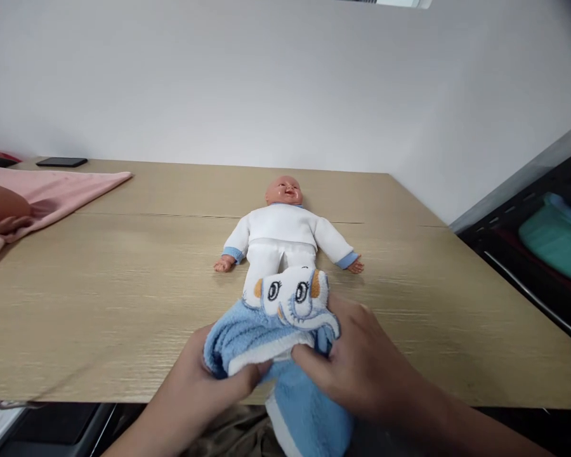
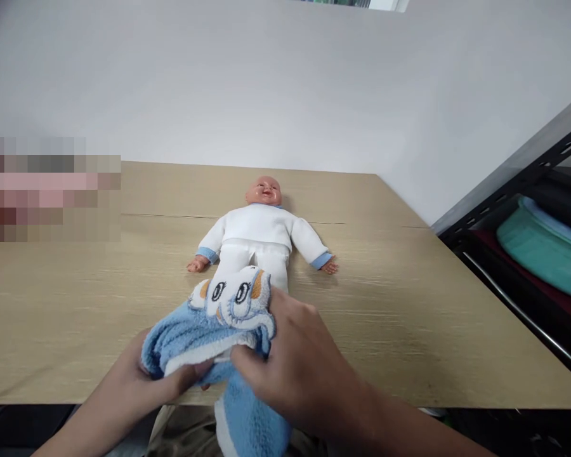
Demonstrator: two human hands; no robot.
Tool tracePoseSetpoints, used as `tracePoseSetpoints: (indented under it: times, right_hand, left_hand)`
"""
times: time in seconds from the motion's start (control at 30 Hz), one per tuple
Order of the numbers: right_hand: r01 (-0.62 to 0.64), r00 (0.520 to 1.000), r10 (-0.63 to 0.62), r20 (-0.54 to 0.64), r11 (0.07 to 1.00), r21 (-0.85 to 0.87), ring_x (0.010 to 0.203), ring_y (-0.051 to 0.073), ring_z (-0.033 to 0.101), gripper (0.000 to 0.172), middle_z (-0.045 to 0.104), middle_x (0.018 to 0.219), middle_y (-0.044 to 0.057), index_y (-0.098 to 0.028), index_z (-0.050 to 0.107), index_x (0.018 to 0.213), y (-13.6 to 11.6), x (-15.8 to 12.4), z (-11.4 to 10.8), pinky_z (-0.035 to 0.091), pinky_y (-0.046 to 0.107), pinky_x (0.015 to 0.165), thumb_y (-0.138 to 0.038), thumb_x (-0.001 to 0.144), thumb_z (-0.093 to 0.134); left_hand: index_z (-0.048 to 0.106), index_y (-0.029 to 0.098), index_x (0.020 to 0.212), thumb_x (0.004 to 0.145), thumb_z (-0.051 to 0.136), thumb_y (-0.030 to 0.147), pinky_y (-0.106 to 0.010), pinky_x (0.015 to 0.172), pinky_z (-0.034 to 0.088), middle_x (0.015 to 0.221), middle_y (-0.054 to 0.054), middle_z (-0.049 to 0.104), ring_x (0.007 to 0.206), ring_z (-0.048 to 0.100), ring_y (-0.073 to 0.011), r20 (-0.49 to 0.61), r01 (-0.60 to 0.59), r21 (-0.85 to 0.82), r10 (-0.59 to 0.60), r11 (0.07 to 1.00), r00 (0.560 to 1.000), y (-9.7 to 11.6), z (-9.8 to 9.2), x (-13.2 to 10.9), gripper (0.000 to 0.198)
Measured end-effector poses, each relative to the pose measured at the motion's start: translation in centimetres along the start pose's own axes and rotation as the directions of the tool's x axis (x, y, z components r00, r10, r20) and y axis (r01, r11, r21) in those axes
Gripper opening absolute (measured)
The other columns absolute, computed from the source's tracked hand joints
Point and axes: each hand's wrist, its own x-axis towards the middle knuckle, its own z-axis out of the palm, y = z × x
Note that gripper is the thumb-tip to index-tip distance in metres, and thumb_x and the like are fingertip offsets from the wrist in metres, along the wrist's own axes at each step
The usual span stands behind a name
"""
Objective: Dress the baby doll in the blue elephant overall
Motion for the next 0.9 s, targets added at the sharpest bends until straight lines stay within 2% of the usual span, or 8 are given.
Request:
tracePoseSetpoints:
  times: [0.07, 0.13, 0.27, 0.37, 0.47, 0.6, 0.73, 0.9]
  right_hand:
    - [-0.113, 0.988, 0.110, 0.111, 0.993, 0.022, 0.087, 0.026, 0.071, 0.022, 0.079, 0.097, 0.005, -0.023, 0.072, 0.107, -0.4, -0.1, 0.0, 0.051, 0.036, 0.082, -0.025, 0.085, 0.069]
    - [-0.160, 0.960, 0.140, 0.244, 0.985, 0.063, 0.092, 0.026, 0.072, 0.028, 0.082, 0.106, 0.006, -0.024, 0.072, 0.116, -0.9, -0.2, -0.2, 0.049, 0.035, 0.081, -0.028, 0.088, 0.068]
    - [-0.176, 0.903, 0.165, 0.396, 0.984, -0.008, 0.092, 0.026, 0.070, 0.018, 0.081, 0.105, 0.007, -0.023, 0.074, 0.106, -1.6, -0.4, -0.3, 0.043, 0.035, 0.077, -0.031, 0.093, 0.064]
    - [-0.130, 0.879, 0.207, 0.430, 0.971, -0.202, 0.094, 0.030, 0.071, 0.022, 0.081, 0.105, 0.012, -0.020, 0.075, 0.105, -1.9, -0.1, 0.5, 0.041, 0.038, 0.076, -0.034, 0.096, 0.061]
    - [-0.050, 0.865, 0.229, 0.447, 0.925, -0.377, 0.097, 0.035, 0.074, 0.025, 0.082, 0.110, 0.018, -0.018, 0.074, 0.108, -2.0, 0.2, 1.7, 0.045, 0.041, 0.077, -0.035, 0.099, 0.059]
    - [-0.002, 0.856, 0.203, 0.476, 0.921, -0.390, 0.101, 0.038, 0.076, 0.027, 0.081, 0.113, 0.017, -0.018, 0.072, 0.118, -1.8, 0.1, 3.0, 0.055, 0.047, 0.084, -0.030, 0.100, 0.058]
    - [0.027, 0.903, 0.120, 0.413, 0.943, -0.332, 0.121, 0.039, 0.070, 0.052, 0.071, 0.132, 0.018, -0.018, 0.066, 0.143, -1.1, -0.5, 3.7, 0.060, 0.056, 0.099, -0.023, 0.092, 0.062]
    - [0.051, 0.904, 0.121, 0.409, 0.922, -0.384, 0.128, 0.042, 0.067, 0.070, 0.065, 0.140, 0.023, -0.016, 0.053, 0.162, -0.1, -1.4, 4.5, 0.063, 0.059, 0.101, -0.025, 0.093, 0.064]
  left_hand:
    - [0.069, 0.022, 0.104, 0.091, 0.079, 0.054, -0.031, 0.072, 0.063, 0.096, -0.005, 0.079, 0.079, 0.072, -0.0229, -0.059, 0.009, 0.021, -0.008, 1.000, 0.998, 0.3, 0.0, 0.2, 0.035]
    - [0.065, 0.024, 0.110, 0.093, 0.075, 0.047, -0.029, 0.070, 0.061, 0.098, -0.003, 0.076, 0.077, 0.070, -0.0208, -0.019, 0.003, 0.025, -0.002, 1.000, 1.000, 0.7, -0.2, 0.1, 0.030]
    - [0.063, 0.026, 0.113, 0.097, 0.063, 0.037, -0.033, 0.079, 0.060, 0.098, -0.003, 0.076, 0.088, 0.073, -0.0253, 0.080, 0.018, 0.245, -0.039, 0.969, 0.996, 0.6, -0.8, -0.7, 0.019]
    - [0.064, 0.024, 0.116, 0.100, 0.057, 0.038, -0.044, 0.091, 0.057, 0.106, -0.009, 0.079, 0.099, 0.074, -0.0332, 0.032, 0.085, 0.522, -0.119, 0.849, 0.992, -0.2, -1.1, -1.3, 0.022]
    - [0.065, 0.023, 0.112, 0.099, 0.053, 0.033, -0.046, 0.089, 0.055, 0.104, -0.012, 0.078, 0.097, 0.073, -0.0356, 0.025, 0.104, 0.674, -0.163, 0.731, 0.986, -1.1, -1.0, -1.2, 0.020]
    - [0.067, 0.019, 0.128, 0.098, 0.056, 0.026, -0.050, 0.098, 0.053, 0.117, -0.015, 0.080, 0.112, 0.071, -0.0398, 0.086, 0.036, 0.778, -0.163, 0.627, 0.983, -1.9, -0.8, -0.4, 0.032]
    - [0.054, 0.014, 0.156, 0.100, 0.057, 0.024, -0.055, 0.108, 0.050, 0.121, -0.017, 0.080, 0.115, 0.069, -0.0412, 0.133, -0.015, 0.793, -0.149, 0.609, 0.980, -3.1, -0.9, -0.1, 0.057]
    - [0.059, 0.021, 0.150, 0.096, 0.063, 0.021, -0.053, 0.112, 0.046, 0.126, -0.012, 0.077, 0.125, 0.065, -0.0387, 0.039, -0.013, 0.715, -0.022, 0.699, 0.999, -4.7, -0.8, -0.5, 0.054]
